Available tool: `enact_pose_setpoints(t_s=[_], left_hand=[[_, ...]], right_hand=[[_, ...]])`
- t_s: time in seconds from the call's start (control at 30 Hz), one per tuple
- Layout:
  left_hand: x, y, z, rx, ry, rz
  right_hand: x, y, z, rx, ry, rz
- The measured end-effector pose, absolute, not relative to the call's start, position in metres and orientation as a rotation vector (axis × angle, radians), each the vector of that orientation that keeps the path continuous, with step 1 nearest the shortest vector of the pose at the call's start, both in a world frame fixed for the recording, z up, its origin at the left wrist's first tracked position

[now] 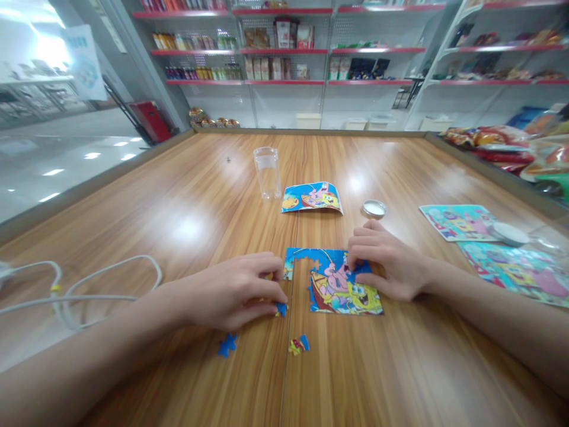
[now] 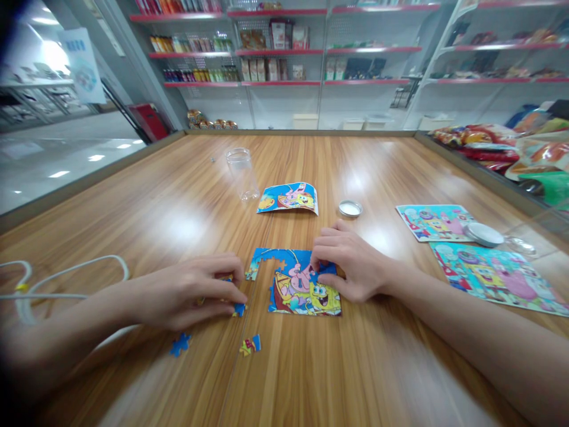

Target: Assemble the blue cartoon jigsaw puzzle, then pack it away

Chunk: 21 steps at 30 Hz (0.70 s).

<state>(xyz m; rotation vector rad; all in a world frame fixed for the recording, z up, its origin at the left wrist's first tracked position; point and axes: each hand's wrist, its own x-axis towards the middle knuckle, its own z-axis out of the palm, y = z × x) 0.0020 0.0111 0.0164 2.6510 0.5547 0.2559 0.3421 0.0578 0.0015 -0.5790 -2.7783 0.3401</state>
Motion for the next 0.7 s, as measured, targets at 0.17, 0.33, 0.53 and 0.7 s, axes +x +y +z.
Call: enact_pose_setpoints(t_s=[0.17,0.33,0.53,0.7], left_hand=[[-0.003,0.015,0.022,2.632,0.552,0.179],[-0.005,0.018,0.023,2.619,0.541,0.18],[0.011,0.01,0.018,2.772,0.51,0.281],[0.029,0.0,0.014,2.801,0.39,0.247]], right_hand=[[0.34,0.054,0.005,-0.551,-2.797,0.31],[0.335,0.049,0.008,-0.495,-2.82,0.343],[0.334,0.051,0.009,-0.492,-2.819,0.354],[0.332,0.049,0.01,-0.495,-2.83,0.342]])
